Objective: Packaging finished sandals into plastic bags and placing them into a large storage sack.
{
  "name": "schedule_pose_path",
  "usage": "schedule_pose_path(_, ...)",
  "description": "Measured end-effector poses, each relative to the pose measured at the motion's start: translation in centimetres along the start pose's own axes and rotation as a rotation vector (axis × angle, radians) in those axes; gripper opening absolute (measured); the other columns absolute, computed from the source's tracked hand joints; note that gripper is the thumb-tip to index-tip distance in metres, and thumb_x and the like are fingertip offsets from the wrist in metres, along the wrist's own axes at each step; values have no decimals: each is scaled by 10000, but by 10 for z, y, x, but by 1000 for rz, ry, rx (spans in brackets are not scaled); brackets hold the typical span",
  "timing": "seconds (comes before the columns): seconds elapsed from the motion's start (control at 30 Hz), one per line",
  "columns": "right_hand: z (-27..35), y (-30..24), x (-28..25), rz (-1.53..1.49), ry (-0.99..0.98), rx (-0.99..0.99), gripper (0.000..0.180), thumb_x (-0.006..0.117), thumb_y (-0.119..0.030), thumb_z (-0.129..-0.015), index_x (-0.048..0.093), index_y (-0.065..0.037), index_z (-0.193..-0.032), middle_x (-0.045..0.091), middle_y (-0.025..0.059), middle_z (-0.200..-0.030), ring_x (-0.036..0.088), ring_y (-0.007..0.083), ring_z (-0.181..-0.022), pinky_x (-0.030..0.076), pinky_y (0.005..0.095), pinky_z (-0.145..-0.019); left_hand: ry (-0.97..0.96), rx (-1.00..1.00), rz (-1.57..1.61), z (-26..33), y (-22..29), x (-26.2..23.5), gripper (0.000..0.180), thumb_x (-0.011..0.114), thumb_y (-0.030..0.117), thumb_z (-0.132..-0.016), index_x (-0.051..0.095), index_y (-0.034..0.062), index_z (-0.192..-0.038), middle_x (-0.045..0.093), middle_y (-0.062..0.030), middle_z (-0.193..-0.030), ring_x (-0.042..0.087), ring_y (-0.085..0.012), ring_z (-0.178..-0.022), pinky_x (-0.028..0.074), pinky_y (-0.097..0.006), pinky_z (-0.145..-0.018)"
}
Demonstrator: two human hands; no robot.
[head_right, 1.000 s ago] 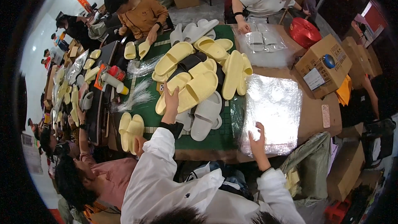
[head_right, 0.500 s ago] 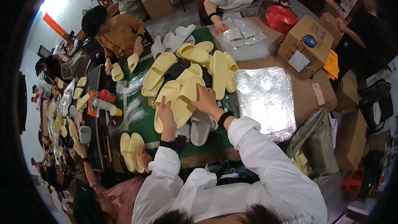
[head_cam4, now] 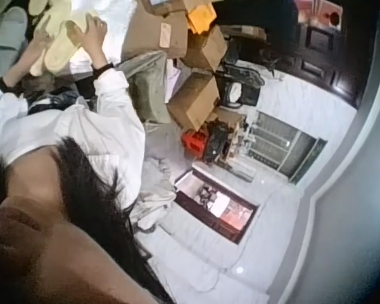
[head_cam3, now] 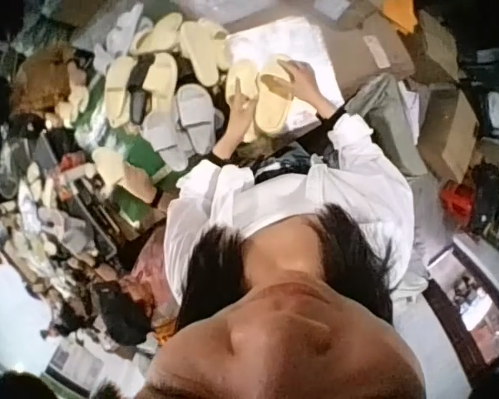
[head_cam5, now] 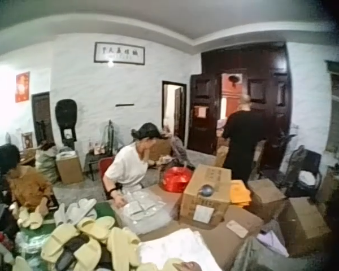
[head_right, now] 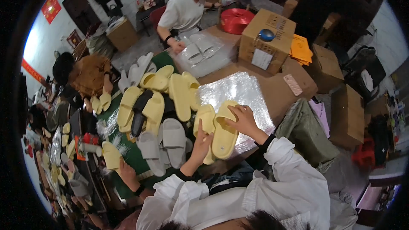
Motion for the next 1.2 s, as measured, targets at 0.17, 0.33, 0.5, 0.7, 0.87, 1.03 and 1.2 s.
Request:
schedule_pose_path(0.17, 17, 64, -21, 243, -246, 88, 495, 653, -415, -698, 580, -138, -1102, 550, 136, -1008, 481, 331, -988, 370, 398, -865, -87, 0, -156, -25, -25, 84, 770, 531, 138, -855, -7, 83, -1402, 340, -185, -1313, 350, -241, -1197, 285, -308, -974)
schedule_pose_path(0.33, 6, 114, -33, 103, -374, 120, 485, 642, -407, -700, 571, -190, -1128, 497, 175, -1112, 462, 351, -1038, 313, 482, -916, -160, -13, -112, -49, -22, 142, 742, 506, 136, -868, -8, 78, -1400, 198, -191, -1402, 244, -263, -1277, 192, -318, -1037)
schedule_pose_path(0.5, -19, 124, -15, 240, -74, -54, 472, 588, -351, -773, 510, -152, -1194, 430, 232, -1185, 394, 382, -1127, 297, 525, -924, -99, 197, -59, -102, -73, 149, 665, 554, 159, -826, 195, 111, -1383, 512, -208, -1088, 525, -274, -964, 406, -315, -815)
schedule_pose_path(0.7, 14, 174, 60, -147, -329, 367, 301, 611, -296, -737, 635, -138, -992, 395, 288, -1185, 339, 430, -1161, 280, 512, -949, -9, -150, -816, -64, -122, 123, 339, 574, 145, -759, 501, 75, -1082, 358, -230, -1254, 451, -370, -1058, 392, -428, -858)
schedule_pose_path(0.87, -14, 156, 98, 31, -349, 118, 336, 597, -342, -735, 646, -147, -1005, 189, 337, -1349, 90, 474, -1280, 154, 470, -1042, -163, -145, -1258, -41, -154, 116, 453, 587, 148, -707, 500, 126, -1152, 260, -207, -1346, 322, -409, -1179, 319, -542, -909)
schedule_pose_path(1.03, -24, 173, 132, 161, -447, 155, 401, 562, -374, -734, 640, -105, -1020, 181, 305, -1371, 142, 426, -1286, 155, 484, -1033, -210, 101, -1529, -38, -148, 131, 508, 516, 116, -772, 430, 202, -1265, 235, -150, -1399, 435, -375, -1068, 449, -440, -796)
schedule_pose_path(1.2, -34, 176, 109, 15, -315, 315, 412, 538, -322, -737, 622, -3, -983, 367, 254, -1291, 348, 364, -1188, 274, 471, -954, -210, 268, -1569, -41, -172, 121, 479, 523, 198, -788, 444, 184, -1260, 309, -128, -1372, 485, -279, -905, 459, -376, -702)
Point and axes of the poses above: each hand's wrist, its own z-axis away from the middle knuckle, its own x-axis out of the palm, y = z × x, the point moved 10 cm from there along -z, towards the middle knuckle
